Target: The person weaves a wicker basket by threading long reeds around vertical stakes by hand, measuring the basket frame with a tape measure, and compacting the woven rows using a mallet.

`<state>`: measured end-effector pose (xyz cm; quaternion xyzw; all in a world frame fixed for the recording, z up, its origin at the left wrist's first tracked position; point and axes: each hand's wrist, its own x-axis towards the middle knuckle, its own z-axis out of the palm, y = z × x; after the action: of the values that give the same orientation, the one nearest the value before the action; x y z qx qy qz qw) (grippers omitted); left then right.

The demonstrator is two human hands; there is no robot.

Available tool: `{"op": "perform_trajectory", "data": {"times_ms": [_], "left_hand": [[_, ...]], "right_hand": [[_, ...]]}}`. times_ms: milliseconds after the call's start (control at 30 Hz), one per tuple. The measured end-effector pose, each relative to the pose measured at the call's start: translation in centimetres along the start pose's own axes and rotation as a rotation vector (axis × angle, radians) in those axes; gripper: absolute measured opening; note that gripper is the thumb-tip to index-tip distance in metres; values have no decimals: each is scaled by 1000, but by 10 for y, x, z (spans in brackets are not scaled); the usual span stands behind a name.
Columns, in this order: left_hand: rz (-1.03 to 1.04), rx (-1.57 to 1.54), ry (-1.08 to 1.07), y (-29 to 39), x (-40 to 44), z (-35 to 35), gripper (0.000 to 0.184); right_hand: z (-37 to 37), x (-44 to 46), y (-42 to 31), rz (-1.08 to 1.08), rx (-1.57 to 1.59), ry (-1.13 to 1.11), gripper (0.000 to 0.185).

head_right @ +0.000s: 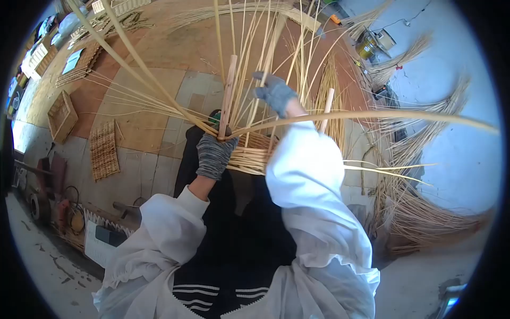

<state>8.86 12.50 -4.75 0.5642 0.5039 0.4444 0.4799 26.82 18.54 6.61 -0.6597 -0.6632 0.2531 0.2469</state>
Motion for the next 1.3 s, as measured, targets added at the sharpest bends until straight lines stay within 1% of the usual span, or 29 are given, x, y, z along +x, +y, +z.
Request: {"op": "perform_trajectory", "data": {"times_ms": [33,100,133,167,233,267,333,367,400,433,467,500,567,633,700,733,800,833,867,933,967,1000,1033,1100,1133,1167,1200,1233,1300], "left_hand": [[18,107,48,9,-3,-1,32],[2,129,48,11,0,-3,30],[-17,148,35,11,0,-3,29],[-20,155,34,11,-1,-3,29],[-29,86,47,12,0,-5,29],[-18,102,58,-2,4,0,29],[-6,64,24,1,3,-5,30],[2,29,1,2,3,-6,31],[-19,8,48,-2,3,-5,33],[-21,6,48,0,4,-5,33],[-53,90,49,1,4,-5,34],[-81,180,47,0,4,-7,36],[-56,204,72,0,-2,-14,39],[270,482,197,53,-28,-44,41],[491,459,576,87,-76,-63,42],[517,458,575,88,-88,-60,42],[1026,186,53,90,-120,-34,41],[925,416,168,84,-108,-9,29],[754,448,305,76,-74,19,21],[329,512,-33,40,-6,42,21],[258,590,-75,44,4,44,21],[179,671,-119,49,9,44,22],[178,678,-121,51,12,42,22],[189,665,-165,60,1,31,22],[42,696,-222,73,3,30,21],[47,686,-209,74,8,34,21],[5,758,-226,72,12,35,22],[-41,833,-248,70,16,38,24],[-64,827,-277,72,17,34,23]], "right_hand": [[14,24,22,-6,4,-4,54],[47,63,69,184,-283,254,60],[51,59,70,121,-20,298,69],[51,61,71,124,-14,296,69],[44,63,72,255,99,210,72],[32,50,66,233,44,267,56],[7,-39,-28,179,658,450,42],[7,-66,-25,160,825,629,28],[19,-101,-6,125,896,727,20],[40,-131,7,63,749,775,13],[65,-142,94,-321,1627,424,12],[61,-166,15,58,1133,734,12],[51,-170,12,45,1148,653,12],[51,-162,30,19,1137,643,12],[49,-149,42,-3,1149,637,12],[47,-150,29,63,1182,622,13],[42,-150,18,105,1189,613,14],[40,-149,15,143,1195,602,16],[37,-150,20,135,1258,544,21],[24,-149,14,194,1186,528,24],[19,-152,10,265,1113,508,27],[12,-156,-13,130,879,490,29],[15,-163,-35,-377,34,526,29],[14,-184,-38,-301,-315,580,28],[13,-184,4,30,494,645,28],[1,-176,8,355,1292,622,28],[1,-183,12,487,1243,629,24],[7,-184,15,481,1247,619,24],[22,-194,9,-6,415,609,22]]}}
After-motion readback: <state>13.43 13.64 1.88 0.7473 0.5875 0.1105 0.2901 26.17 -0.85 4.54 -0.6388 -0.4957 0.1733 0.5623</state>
